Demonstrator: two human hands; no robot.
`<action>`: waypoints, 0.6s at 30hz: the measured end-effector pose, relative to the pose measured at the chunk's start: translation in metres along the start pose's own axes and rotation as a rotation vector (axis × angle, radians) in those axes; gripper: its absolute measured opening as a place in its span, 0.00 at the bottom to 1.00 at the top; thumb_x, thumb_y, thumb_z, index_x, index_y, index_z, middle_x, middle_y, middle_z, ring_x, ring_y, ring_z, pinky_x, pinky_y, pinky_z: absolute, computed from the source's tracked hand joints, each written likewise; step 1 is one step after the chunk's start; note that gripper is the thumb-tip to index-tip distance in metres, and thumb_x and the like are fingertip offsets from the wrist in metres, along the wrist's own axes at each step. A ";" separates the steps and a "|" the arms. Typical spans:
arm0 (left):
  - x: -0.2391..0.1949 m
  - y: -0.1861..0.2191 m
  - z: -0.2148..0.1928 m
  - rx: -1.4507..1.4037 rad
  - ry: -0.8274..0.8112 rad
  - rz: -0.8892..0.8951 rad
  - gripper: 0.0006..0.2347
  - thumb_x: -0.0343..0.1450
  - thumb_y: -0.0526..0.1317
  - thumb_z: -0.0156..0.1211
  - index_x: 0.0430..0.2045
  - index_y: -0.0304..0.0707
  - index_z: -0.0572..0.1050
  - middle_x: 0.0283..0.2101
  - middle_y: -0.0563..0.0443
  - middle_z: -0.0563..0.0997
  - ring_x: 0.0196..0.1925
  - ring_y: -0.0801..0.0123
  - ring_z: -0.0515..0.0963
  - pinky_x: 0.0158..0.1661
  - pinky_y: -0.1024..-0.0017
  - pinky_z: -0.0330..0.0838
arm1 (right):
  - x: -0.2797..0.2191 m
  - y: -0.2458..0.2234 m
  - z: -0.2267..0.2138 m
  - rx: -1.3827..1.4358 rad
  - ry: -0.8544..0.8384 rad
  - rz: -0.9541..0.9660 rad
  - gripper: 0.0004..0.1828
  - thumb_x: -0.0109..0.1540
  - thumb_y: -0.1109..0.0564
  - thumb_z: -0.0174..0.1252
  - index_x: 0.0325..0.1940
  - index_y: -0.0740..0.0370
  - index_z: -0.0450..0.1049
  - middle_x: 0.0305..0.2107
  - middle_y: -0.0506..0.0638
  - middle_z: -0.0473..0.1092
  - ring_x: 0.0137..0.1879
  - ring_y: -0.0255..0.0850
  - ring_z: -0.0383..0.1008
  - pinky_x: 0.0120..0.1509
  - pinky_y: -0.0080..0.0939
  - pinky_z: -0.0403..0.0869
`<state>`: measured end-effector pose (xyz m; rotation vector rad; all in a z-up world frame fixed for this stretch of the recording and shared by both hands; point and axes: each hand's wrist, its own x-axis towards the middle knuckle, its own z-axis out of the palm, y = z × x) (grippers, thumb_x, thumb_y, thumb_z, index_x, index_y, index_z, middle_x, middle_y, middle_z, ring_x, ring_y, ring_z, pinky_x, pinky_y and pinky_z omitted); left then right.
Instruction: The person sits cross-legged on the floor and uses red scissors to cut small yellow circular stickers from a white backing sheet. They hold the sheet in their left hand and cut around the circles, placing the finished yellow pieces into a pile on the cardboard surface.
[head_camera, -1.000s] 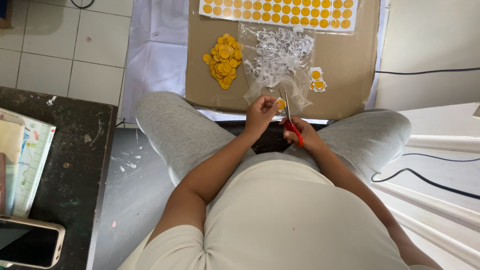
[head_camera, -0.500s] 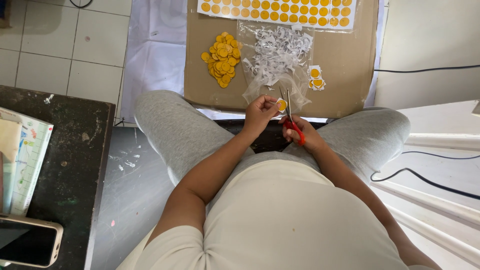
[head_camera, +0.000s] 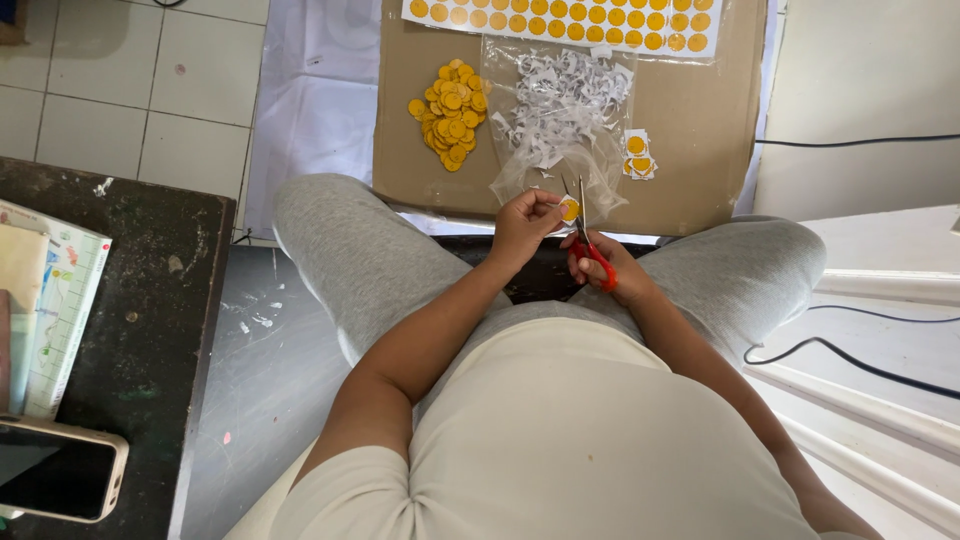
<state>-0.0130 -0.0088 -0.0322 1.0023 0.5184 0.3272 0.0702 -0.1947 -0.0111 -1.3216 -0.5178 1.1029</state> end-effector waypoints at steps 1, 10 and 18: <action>-0.001 0.003 0.001 0.000 0.001 0.000 0.12 0.70 0.36 0.73 0.43 0.31 0.80 0.32 0.43 0.80 0.34 0.73 0.86 0.42 0.75 0.86 | 0.000 -0.001 0.001 0.000 -0.001 0.000 0.37 0.54 0.36 0.70 0.57 0.65 0.72 0.24 0.56 0.72 0.26 0.39 0.74 0.20 0.26 0.63; 0.000 0.004 0.004 -0.006 -0.015 0.001 0.11 0.70 0.36 0.73 0.43 0.31 0.80 0.32 0.42 0.81 0.33 0.73 0.86 0.41 0.75 0.86 | 0.000 -0.004 0.002 0.007 0.007 -0.001 0.39 0.54 0.34 0.70 0.55 0.65 0.72 0.23 0.56 0.71 0.25 0.39 0.73 0.19 0.27 0.63; 0.000 0.003 0.005 -0.041 -0.019 -0.003 0.11 0.71 0.35 0.71 0.43 0.30 0.79 0.32 0.41 0.81 0.34 0.70 0.87 0.41 0.73 0.86 | 0.003 -0.002 0.002 0.042 0.010 -0.058 0.35 0.56 0.38 0.69 0.55 0.67 0.72 0.20 0.57 0.70 0.23 0.38 0.71 0.18 0.25 0.62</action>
